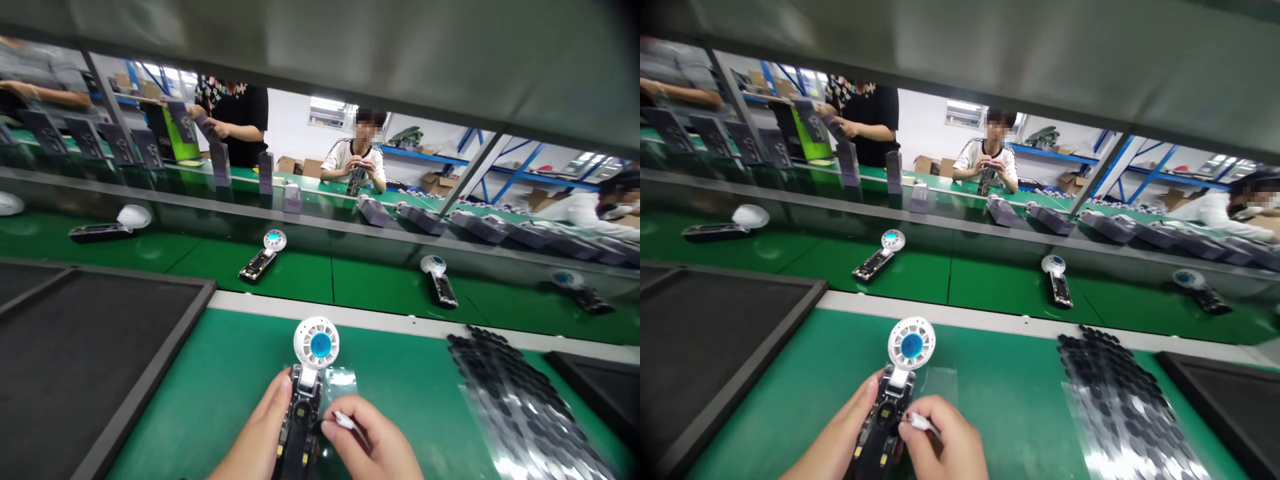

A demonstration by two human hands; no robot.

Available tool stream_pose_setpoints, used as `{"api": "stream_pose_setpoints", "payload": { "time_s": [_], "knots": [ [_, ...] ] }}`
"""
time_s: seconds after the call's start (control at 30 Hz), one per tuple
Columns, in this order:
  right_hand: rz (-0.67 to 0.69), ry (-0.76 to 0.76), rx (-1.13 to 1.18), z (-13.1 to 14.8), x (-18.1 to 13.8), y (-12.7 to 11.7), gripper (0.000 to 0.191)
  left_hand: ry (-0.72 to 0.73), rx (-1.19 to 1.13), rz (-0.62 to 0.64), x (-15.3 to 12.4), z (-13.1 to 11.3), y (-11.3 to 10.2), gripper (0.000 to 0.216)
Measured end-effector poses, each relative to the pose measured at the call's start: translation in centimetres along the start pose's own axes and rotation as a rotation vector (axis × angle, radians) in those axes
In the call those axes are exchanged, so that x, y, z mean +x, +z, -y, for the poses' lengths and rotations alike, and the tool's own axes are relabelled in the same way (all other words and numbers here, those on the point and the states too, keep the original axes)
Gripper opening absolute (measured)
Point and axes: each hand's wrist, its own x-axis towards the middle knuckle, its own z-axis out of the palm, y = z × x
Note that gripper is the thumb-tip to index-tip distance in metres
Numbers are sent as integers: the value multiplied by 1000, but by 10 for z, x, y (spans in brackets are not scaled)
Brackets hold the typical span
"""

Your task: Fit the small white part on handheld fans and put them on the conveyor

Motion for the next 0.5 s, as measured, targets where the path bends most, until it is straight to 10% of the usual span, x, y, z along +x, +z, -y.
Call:
{"api": "stream_pose_setpoints", "payload": {
  "time_s": [0.5],
  "knots": [
    [-22, -318, -335, 1, -4, 9, 17, 81, 100, -82, -2, 4, -1, 52]
  ]
}}
